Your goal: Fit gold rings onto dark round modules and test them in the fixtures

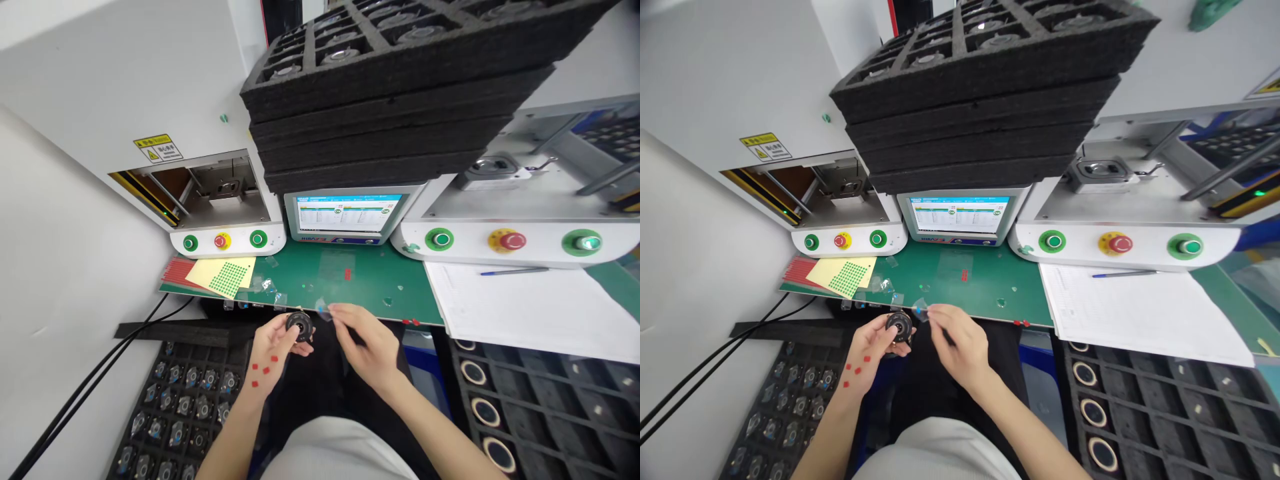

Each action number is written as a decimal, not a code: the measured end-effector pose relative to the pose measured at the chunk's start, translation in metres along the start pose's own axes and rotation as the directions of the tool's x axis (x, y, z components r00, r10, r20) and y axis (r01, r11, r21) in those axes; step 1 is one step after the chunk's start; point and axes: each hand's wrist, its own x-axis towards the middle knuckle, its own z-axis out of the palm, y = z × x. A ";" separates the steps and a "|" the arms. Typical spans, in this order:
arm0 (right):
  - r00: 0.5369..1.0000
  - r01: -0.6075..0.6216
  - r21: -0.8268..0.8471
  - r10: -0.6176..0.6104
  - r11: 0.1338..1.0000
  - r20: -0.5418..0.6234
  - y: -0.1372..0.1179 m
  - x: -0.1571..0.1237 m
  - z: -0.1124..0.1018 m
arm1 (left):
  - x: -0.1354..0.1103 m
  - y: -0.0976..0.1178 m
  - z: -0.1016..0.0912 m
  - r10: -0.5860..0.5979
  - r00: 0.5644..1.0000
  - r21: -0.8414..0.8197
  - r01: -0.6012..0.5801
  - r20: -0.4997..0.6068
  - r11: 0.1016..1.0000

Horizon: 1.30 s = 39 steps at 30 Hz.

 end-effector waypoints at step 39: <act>0.977 0.046 -0.492 0.064 0.869 0.204 0.033 -0.136 -0.130 | 0.012 -0.045 0.081 -0.191 0.929 0.426 0.041 0.316 0.904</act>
